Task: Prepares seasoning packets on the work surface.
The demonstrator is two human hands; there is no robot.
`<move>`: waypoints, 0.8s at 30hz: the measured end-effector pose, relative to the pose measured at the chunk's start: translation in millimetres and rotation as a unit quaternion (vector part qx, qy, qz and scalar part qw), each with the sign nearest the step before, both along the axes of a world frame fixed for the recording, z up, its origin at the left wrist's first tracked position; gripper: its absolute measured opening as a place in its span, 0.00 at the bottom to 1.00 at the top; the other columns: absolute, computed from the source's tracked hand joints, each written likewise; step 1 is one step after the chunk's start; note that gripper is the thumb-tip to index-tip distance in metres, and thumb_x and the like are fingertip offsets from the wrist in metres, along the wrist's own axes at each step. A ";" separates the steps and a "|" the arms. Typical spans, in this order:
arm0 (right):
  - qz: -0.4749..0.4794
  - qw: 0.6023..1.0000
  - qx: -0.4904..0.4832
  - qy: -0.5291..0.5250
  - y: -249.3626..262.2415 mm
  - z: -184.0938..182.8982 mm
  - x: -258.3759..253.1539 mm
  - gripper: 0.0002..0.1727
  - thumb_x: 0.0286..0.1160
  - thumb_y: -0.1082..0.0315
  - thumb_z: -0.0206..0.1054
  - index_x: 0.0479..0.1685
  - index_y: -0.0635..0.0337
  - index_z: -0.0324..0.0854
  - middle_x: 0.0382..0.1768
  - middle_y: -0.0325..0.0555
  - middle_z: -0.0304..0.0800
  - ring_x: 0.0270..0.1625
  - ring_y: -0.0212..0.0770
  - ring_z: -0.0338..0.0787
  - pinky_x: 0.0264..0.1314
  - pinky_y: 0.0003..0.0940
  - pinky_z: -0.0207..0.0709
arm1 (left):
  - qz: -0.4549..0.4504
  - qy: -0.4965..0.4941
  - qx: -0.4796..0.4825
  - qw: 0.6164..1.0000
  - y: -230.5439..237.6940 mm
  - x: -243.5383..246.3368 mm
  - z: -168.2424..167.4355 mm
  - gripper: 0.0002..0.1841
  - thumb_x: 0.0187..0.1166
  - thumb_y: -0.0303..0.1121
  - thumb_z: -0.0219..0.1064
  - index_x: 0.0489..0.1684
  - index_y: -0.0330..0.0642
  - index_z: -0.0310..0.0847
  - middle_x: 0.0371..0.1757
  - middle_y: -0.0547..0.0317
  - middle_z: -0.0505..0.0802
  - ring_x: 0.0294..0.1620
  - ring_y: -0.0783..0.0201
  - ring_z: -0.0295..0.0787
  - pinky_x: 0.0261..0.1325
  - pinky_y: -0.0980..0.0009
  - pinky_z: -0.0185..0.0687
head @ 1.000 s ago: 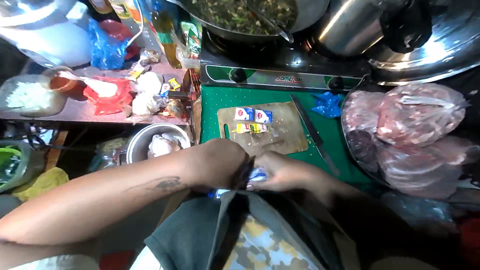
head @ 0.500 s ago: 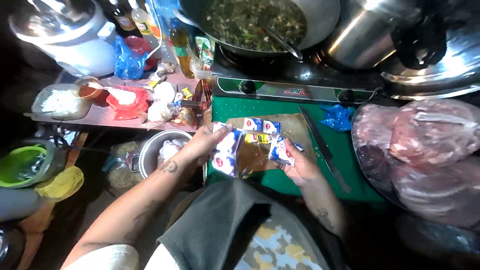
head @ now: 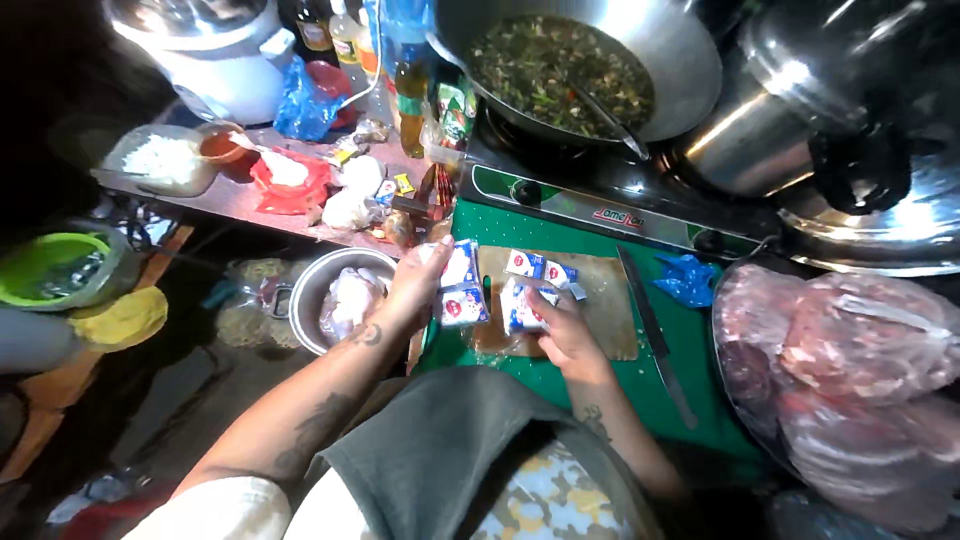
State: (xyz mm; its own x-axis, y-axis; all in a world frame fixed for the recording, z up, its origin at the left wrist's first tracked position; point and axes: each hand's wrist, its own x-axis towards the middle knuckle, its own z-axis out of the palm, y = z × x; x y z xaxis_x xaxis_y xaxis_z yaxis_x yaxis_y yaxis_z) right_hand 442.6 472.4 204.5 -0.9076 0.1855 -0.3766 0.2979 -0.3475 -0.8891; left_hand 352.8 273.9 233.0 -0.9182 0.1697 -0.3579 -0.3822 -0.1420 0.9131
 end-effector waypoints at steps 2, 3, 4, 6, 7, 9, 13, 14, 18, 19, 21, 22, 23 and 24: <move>0.068 0.998 0.006 0.015 0.6 8.3 7.3 0.16 0.78 0.73 0.66 0.63 0.64 0.79 0.43 0.46 0.90 0.39 0.36 0.91 0.43 0.33 0.90 | 0.009 0.017 0.005 1.000 2.3 0.2 1.1 0.15 0.89 0.42 0.62 0.56 0.38 0.81 0.36 0.57 0.94 0.33 0.67 0.92 0.40 0.68 0.91; 0.085 0.996 0.004 0.015 -0.1 9.2 8.7 0.15 0.76 0.74 0.67 0.61 0.64 0.80 0.42 0.46 0.91 0.38 0.35 0.92 0.42 0.32 0.90 | 0.009 0.024 0.015 1.000 2.7 0.2 1.0 0.15 0.89 0.41 0.63 0.58 0.38 0.80 0.38 0.55 0.94 0.34 0.66 0.92 0.41 0.67 0.91; 0.085 0.996 0.006 0.007 -1.3 8.5 8.4 0.14 0.76 0.74 0.68 0.59 0.64 0.81 0.41 0.46 0.91 0.37 0.35 0.92 0.41 0.32 0.90 | 0.009 0.029 0.023 0.999 2.7 0.1 2.0 0.15 0.89 0.40 0.63 0.59 0.37 0.79 0.38 0.55 0.94 0.35 0.66 0.93 0.42 0.67 0.91; 0.047 0.998 0.031 -0.024 -4.7 4.5 2.3 0.12 0.80 0.71 0.68 0.58 0.64 0.81 0.40 0.46 0.90 0.38 0.35 0.91 0.42 0.32 0.89 | 0.013 0.021 0.031 0.999 -0.2 -0.9 6.6 0.15 0.90 0.41 0.61 0.58 0.37 0.79 0.38 0.56 0.94 0.35 0.66 0.93 0.43 0.68 0.92; 0.022 0.998 0.044 -0.036 -5.8 0.2 -2.7 0.14 0.81 0.70 0.68 0.60 0.65 0.80 0.43 0.47 0.90 0.41 0.36 0.91 0.46 0.34 0.89 | 0.017 0.007 0.028 0.999 -3.8 -1.8 7.8 0.15 0.90 0.43 0.60 0.57 0.39 0.80 0.37 0.56 0.94 0.34 0.67 0.92 0.41 0.68 0.91; -0.021 0.998 0.039 -0.046 -9.3 -6.9 -14.5 0.18 0.84 0.67 0.67 0.67 0.67 0.77 0.47 0.51 0.90 0.44 0.38 0.91 0.47 0.36 0.89 | 0.016 -0.027 0.018 0.999 -16.6 -5.8 4.5 0.19 0.91 0.50 0.57 0.60 0.43 0.80 0.38 0.58 0.93 0.34 0.67 0.91 0.40 0.68 0.89; -0.041 0.989 -0.091 -0.105 -27.5 4.6 -44.8 0.21 0.93 0.49 0.51 0.64 0.57 0.75 0.42 0.46 0.89 0.37 0.38 0.91 0.34 0.32 0.87 | 0.047 -0.091 0.131 0.986 -50.1 -21.2 -21.7 0.26 0.92 0.55 0.50 0.65 0.42 0.78 0.44 0.51 0.94 0.43 0.59 0.94 0.49 0.59 0.92; -0.031 0.986 -0.113 -0.116 -34.2 9.8 -54.5 0.24 0.93 0.46 0.48 0.63 0.56 0.76 0.42 0.45 0.89 0.37 0.38 0.91 0.33 0.32 0.87 | 0.060 -0.109 0.160 0.979 -58.8 -23.5 -23.4 0.26 0.92 0.54 0.50 0.64 0.40 0.78 0.43 0.50 0.94 0.43 0.58 0.94 0.49 0.59 0.92; 0.043 0.981 -0.171 -0.085 -66.1 21.0 -104.1 0.24 0.95 0.48 0.44 0.64 0.58 0.76 0.45 0.49 0.92 0.39 0.39 0.94 0.33 0.31 0.89 | 0.083 -0.152 0.226 0.959 -96.5 -31.2 -26.3 0.26 0.95 0.51 0.43 0.61 0.39 0.79 0.42 0.51 0.94 0.42 0.60 0.94 0.48 0.61 0.92; 0.060 0.980 -0.176 -0.075 -74.7 23.6 -120.6 0.23 0.95 0.51 0.45 0.65 0.59 0.76 0.46 0.49 0.92 0.40 0.40 0.94 0.34 0.32 0.89 | 0.096 -0.161 0.238 0.953 -105.8 -34.2 -29.4 0.26 0.95 0.51 0.42 0.61 0.39 0.79 0.42 0.51 0.94 0.42 0.60 0.94 0.48 0.61 0.93; 0.072 0.981 -0.171 -0.063 -90.3 29.7 -160.2 0.20 0.95 0.57 0.46 0.67 0.61 0.73 0.48 0.53 0.90 0.41 0.43 0.93 0.38 0.35 0.89 | 0.113 -0.178 0.255 0.944 -123.9 -41.9 -36.1 0.26 0.95 0.52 0.42 0.60 0.39 0.79 0.42 0.50 0.94 0.42 0.59 0.94 0.48 0.60 0.93; 0.061 0.983 -0.160 -0.061 -98.1 33.0 -182.8 0.18 0.95 0.61 0.47 0.66 0.63 0.73 0.48 0.55 0.89 0.40 0.45 0.92 0.38 0.37 0.89 | 0.118 -0.187 0.257 0.941 -132.8 -46.4 -39.3 0.27 0.95 0.52 0.43 0.60 0.39 0.80 0.42 0.50 0.94 0.42 0.58 0.95 0.48 0.59 0.93; 0.041 0.988 -0.140 -0.058 -105.7 35.9 -206.3 0.16 0.93 0.65 0.47 0.65 0.65 0.72 0.47 0.56 0.88 0.38 0.46 0.92 0.38 0.38 0.89 | 0.124 -0.196 0.259 0.938 -141.1 -51.6 -42.0 0.27 0.95 0.53 0.43 0.60 0.39 0.80 0.42 0.49 0.94 0.42 0.58 0.95 0.47 0.59 0.93; 0.018 0.992 -0.110 -0.052 -111.9 37.8 -230.3 0.15 0.91 0.67 0.47 0.64 0.66 0.72 0.46 0.57 0.87 0.37 0.46 0.91 0.37 0.39 0.89 | 0.131 -0.206 0.259 0.935 -148.8 -57.5 -44.4 0.27 0.95 0.53 0.43 0.60 0.39 0.80 0.42 0.49 0.94 0.42 0.57 0.95 0.47 0.58 0.93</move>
